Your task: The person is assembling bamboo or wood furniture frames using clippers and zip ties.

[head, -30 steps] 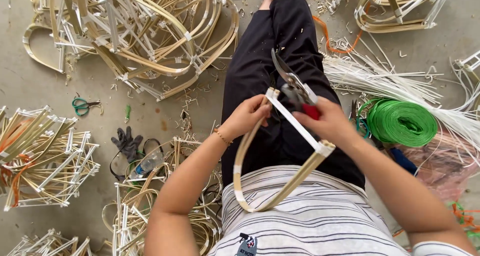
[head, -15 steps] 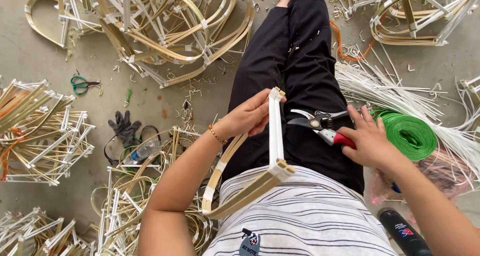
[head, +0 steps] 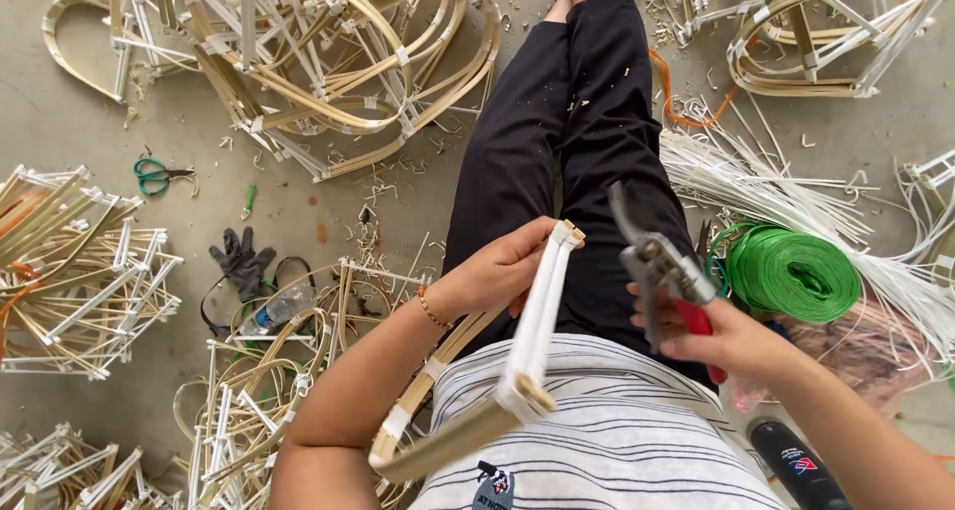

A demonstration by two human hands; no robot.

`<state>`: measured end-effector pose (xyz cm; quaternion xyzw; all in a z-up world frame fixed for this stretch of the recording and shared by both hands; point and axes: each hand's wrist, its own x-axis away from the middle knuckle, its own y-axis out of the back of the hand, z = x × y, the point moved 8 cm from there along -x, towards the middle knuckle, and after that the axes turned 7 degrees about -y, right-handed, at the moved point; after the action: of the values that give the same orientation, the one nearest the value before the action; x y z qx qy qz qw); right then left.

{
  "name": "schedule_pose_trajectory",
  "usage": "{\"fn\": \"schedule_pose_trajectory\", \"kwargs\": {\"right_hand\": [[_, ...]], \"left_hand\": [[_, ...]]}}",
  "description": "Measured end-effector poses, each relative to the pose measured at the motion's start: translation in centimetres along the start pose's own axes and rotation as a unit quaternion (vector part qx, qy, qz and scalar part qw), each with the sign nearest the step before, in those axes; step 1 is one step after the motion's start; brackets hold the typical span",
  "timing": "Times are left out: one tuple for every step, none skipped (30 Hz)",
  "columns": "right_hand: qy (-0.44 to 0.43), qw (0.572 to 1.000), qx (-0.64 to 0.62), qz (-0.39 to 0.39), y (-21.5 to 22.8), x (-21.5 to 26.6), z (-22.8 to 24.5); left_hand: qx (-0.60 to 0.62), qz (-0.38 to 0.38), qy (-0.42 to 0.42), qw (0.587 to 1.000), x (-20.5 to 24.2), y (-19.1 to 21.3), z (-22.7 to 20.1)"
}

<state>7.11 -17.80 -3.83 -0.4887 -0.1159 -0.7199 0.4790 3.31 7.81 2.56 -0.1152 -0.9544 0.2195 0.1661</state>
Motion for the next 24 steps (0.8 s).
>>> {"fn": "schedule_pose_trajectory", "kwargs": {"right_hand": [[0.000, 1.000, -0.001, -0.001, -0.3, 0.2, -0.1], [0.009, 0.998, 0.066, -0.020, -0.5, 0.4, -0.1], [0.019, 0.990, 0.134, -0.039, -0.7, 0.6, 0.0], [0.019, 0.990, 0.134, -0.040, -1.5, 1.3, 1.2], [0.016, 0.984, 0.169, -0.064, -2.0, 1.9, 2.5], [0.012, 0.975, 0.203, -0.088, -2.6, 2.6, 3.8], [0.012, 0.975, 0.203, -0.088, -2.6, 2.7, 4.0], [0.049, 0.971, 0.217, -0.090, -2.8, 2.9, 4.8], [0.086, 0.965, 0.231, -0.091, -3.0, 3.2, 5.5], [0.085, 0.965, 0.230, -0.091, -3.3, 3.5, 6.2], [0.068, 0.961, 0.249, -0.100, -3.5, 3.7, 6.7], [0.051, 0.956, 0.268, -0.110, -3.7, 3.9, 7.3], [0.050, 0.956, 0.267, -0.110, -3.7, 3.9, 7.3], [0.045, 0.952, 0.277, -0.118, -3.6, 4.0, 7.4], [0.040, 0.949, 0.287, -0.126, -3.6, 4.1, 7.4], [0.039, 0.949, 0.287, -0.125, -3.4, 4.0, 7.2], [0.059, 0.947, 0.291, -0.127, -3.3, 4.0, 7.3], [0.078, 0.944, 0.294, -0.128, -3.2, 4.0, 7.4], [0.077, 0.944, 0.294, -0.128, -3.2, 4.0, 7.4], [0.079, 0.943, 0.295, -0.130, -3.1, 4.0, 7.4], [0.080, 0.943, 0.296, -0.131, -3.1, 4.0, 7.4], [0.079, 0.943, 0.296, -0.131, -3.0, 4.0, 7.3], [0.078, 0.946, 0.291, -0.124, -3.0, 3.9, 7.1], [0.077, 0.948, 0.286, -0.118, -2.9, 3.7, 6.9]], "left_hand": [[0.000, 0.001, 0.000, 1.000, -0.1, -0.3, -0.5], [-0.033, -0.008, 0.027, 0.999, -0.2, -0.4, -0.6], [-0.066, -0.017, 0.054, 0.996, -0.2, -0.5, -0.8], [-0.066, -0.017, 0.054, 0.996, -0.3, -0.5, -0.6], [-0.097, -0.020, 0.056, 0.994, -0.4, -0.4, -0.5], [-0.127, -0.023, 0.058, 0.990, -0.5, -0.3, -0.4], [-0.127, -0.023, 0.058, 0.990, -0.6, -0.5, -0.5], [-0.151, -0.022, 0.062, 0.986, -0.7, -0.6, -0.6], [-0.174, -0.021, 0.066, 0.982, -0.8, -0.7, -0.6], [-0.174, -0.021, 0.067, 0.982, -0.8, -0.9, -0.7], [-0.184, -0.017, 0.075, 0.980, -0.9, -0.9, -0.7], [-0.195, -0.014, 0.083, 0.977, -1.0, -1.0, -0.7], [-0.194, -0.013, 0.084, 0.977, -1.1, -1.1, -0.7], [-0.193, -0.012, 0.086, 0.977, -1.3, -1.1, -0.6], [-0.190, -0.010, 0.088, 0.978, -1.3, -1.2, -0.4], [-0.190, -0.010, 0.089, 0.978, -1.4, -1.2, 0.0], [-0.188, -0.010, 0.081, 0.979, -1.5, -1.2, 0.4], [-0.186, -0.010, 0.072, 0.980, -1.6, -1.2, 0.7], [-0.186, -0.010, 0.072, 0.980, -1.7, -1.2, 0.7], [-0.190, -0.006, 0.068, 0.979, -1.8, -1.2, 0.6], [-0.194, -0.004, 0.064, 0.979, -1.9, -1.3, 0.5], [-0.193, -0.003, 0.065, 0.979, -1.9, -1.3, 0.6], [-0.192, 0.000, 0.069, 0.979, -2.0, -1.3, 0.8], [-0.191, 0.004, 0.073, 0.979, -2.0, -1.3, 0.9]]}}
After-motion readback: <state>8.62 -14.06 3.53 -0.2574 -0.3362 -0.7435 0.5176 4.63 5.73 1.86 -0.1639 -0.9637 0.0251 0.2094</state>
